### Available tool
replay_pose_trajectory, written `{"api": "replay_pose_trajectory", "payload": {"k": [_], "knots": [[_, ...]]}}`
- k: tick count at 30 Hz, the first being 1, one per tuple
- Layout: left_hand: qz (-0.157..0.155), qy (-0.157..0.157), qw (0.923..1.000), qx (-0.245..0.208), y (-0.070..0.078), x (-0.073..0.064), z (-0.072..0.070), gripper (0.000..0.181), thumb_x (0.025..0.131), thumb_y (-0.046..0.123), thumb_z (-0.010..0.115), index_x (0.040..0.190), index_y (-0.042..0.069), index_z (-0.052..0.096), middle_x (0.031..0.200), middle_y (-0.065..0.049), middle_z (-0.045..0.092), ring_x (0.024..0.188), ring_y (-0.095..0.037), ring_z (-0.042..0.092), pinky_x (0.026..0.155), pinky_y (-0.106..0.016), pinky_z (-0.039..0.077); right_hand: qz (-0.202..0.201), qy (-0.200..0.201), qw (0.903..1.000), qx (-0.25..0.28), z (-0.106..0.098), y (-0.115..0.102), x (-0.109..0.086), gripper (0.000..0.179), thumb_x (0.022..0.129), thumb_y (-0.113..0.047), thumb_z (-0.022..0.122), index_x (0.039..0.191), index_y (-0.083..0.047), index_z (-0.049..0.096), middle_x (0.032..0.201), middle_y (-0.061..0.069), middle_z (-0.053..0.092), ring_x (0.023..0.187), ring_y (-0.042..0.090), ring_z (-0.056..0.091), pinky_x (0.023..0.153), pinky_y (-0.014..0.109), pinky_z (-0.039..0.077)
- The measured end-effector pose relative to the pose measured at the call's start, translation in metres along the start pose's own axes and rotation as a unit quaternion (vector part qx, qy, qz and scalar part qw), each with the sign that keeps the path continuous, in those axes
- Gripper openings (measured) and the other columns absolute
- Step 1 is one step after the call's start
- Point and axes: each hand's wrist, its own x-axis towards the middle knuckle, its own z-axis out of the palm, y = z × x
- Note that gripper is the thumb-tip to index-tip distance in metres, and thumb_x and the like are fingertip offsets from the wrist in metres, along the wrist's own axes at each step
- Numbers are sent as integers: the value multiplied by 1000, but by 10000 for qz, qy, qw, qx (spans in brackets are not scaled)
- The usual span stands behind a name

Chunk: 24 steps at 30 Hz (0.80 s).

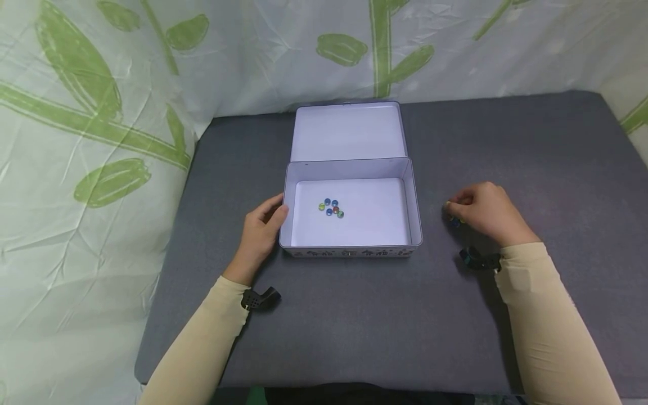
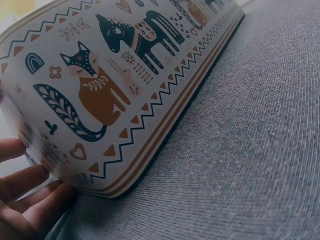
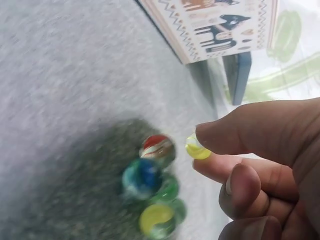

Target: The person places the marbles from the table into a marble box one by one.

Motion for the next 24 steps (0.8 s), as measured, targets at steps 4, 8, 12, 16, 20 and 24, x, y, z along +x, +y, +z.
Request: {"api": "replay_pose_trajectory", "payload": {"k": [4, 8, 12, 16, 20, 24], "knots": [[38, 3, 10000, -19, 0, -1, 0, 40, 96, 9, 61, 130, -11, 56, 125, -29, 60, 112, -35, 59, 95, -38, 48, -13, 71, 9999, 94, -3, -6, 0, 45, 93, -41, 63, 111, -1, 71, 96, 16, 72, 77, 21, 63, 62, 36, 48], [17, 2, 10000, -8, 0, -1, -1, 40, 96, 9, 61, 129, -11, 56, 126, -29, 60, 112, -35, 59, 95, -40, 48, -104, 246, 9996, 123, -7, -13, -1, 41, 94, -40, 62, 110, -4, 72, 94, 14, 72, 72, 20, 61, 59, 35, 47], [-50, 19, 10000, -1, 1, -1, -1, 40, 96, 10, 61, 130, -10, 56, 127, -28, 59, 114, -34, 58, 97, -44, 46, -233, 387, 9988, 167, -13, -24, 0, 42, 93, -43, 61, 108, -6, 73, 91, 12, 71, 70, 21, 59, 57, 34, 45], [-72, 37, 10000, 0, 2, -1, -1, 40, 95, 9, 61, 130, -10, 57, 126, -28, 59, 114, -35, 57, 98, -45, 46, -326, 480, 9982, 176, -19, -38, 3, 46, 92, -49, 61, 106, -7, 74, 90, 12, 71, 71, 22, 58, 57, 35, 45], [-68, 30, 10000, 48, 1, -1, -1, 40, 95, 10, 61, 130, -9, 57, 125, -28, 60, 114, -35, 58, 98, -46, 45, -443, 597, 9971, 160, -24, -53, 5, 42, 92, -48, 62, 104, -9, 74, 90, 11, 70, 73, 22, 57, 58, 34, 44], [-105, 22, 9999, 117, 1, -1, -1, 40, 95, 11, 61, 131, -8, 57, 127, -27, 59, 115, -35, 57, 99, -47, 45, -524, 645, 9963, 217, -27, -66, 7, 38, 92, -46, 63, 103, -12, 75, 89, 9, 70, 73, 21, 56, 59, 31, 45]]}}
